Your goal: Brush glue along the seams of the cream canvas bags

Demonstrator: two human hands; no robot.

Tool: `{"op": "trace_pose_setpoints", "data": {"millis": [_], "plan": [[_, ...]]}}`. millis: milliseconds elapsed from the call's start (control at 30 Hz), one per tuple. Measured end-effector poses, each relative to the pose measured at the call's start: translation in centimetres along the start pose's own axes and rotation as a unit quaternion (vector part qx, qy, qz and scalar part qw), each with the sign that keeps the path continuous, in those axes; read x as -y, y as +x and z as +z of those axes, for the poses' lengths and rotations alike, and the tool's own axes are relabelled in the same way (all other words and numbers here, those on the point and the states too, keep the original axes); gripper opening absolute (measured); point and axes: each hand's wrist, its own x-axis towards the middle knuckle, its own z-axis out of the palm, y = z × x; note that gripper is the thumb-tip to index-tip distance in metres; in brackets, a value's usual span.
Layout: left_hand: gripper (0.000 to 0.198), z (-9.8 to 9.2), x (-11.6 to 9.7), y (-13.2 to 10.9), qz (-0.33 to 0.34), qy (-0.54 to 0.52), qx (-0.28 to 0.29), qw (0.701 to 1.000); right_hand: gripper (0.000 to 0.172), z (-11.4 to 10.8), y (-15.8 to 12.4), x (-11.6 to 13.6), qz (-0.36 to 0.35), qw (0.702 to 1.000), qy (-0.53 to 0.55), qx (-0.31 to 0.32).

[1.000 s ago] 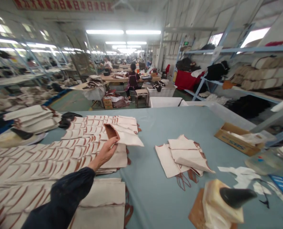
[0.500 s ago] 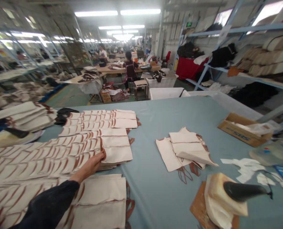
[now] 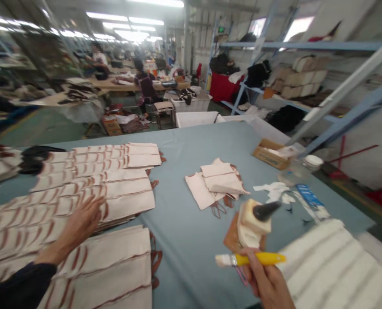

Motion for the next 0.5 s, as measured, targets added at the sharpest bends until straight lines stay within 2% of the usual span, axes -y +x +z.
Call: {"op": "trace_pose_setpoints", "data": {"millis": [33, 67, 133, 167, 200, 267, 300, 333, 367, 400, 467, 500], "plan": [[0.04, 0.7, -1.5, 0.2, 0.004, -0.019, -0.007, 1.0, 0.054, -0.4, 0.7, 0.4, -0.003, 1.0, 0.0, 0.0], [0.041, 1.5, -3.3, 0.4, 0.007, -0.045, -0.008, 0.999, 0.057, -1.0, 1.5, 1.0, -0.017, 0.999, 0.016, 0.03], [0.043, 3.4, -7.6, 0.7, 0.014, -0.111, 0.008, 0.994, 0.058, -2.8, 3.7, 3.5, -0.076, 0.996, 0.042, 0.026], [0.043, 4.5, -10.0, 0.7, -0.001, -0.183, 0.033, 0.983, 0.056, -3.9, 4.8, 5.3, -0.123, 0.991, 0.045, 0.015], [0.045, 5.6, -12.4, 0.8, 0.006, -0.213, 0.054, 0.976, 0.053, -5.1, 5.9, 7.5, -0.184, 0.982, 0.045, -0.005], [0.044, 7.9, -16.9, 0.9, 0.026, -0.241, 0.092, 0.966, 0.041, -7.4, 7.9, 12.8, -0.308, 0.947, 0.066, -0.056], [0.043, 9.1, -18.7, 1.0, 0.034, -0.253, 0.112, 0.96, 0.033, -8.6, 8.7, 15.6, -0.345, 0.927, 0.107, -0.095], [0.041, 10.3, -20.3, 1.2, 0.039, -0.263, 0.129, 0.955, 0.025, -9.7, 9.5, 18.3, -0.354, 0.912, 0.164, -0.124], [0.04, 11.5, -21.6, 1.6, 0.041, -0.271, 0.144, 0.951, 0.026, -10.7, 10.2, 20.8, -0.342, 0.899, 0.231, -0.148], [0.038, 12.7, -22.5, 2.0, 0.042, -0.279, 0.158, 0.946, 0.038, -11.7, 10.9, 23.1, -0.331, 0.872, 0.306, -0.192], [0.031, 14.8, -23.8, 3.3, 0.037, -0.292, 0.183, 0.938, 0.046, -13.7, 12.1, 26.4, -0.301, 0.839, 0.404, -0.206], [0.028, 15.8, -24.2, 4.0, 0.034, -0.298, 0.194, 0.934, 0.052, -14.5, 12.7, 27.2, -0.293, 0.834, 0.421, -0.202]]}}
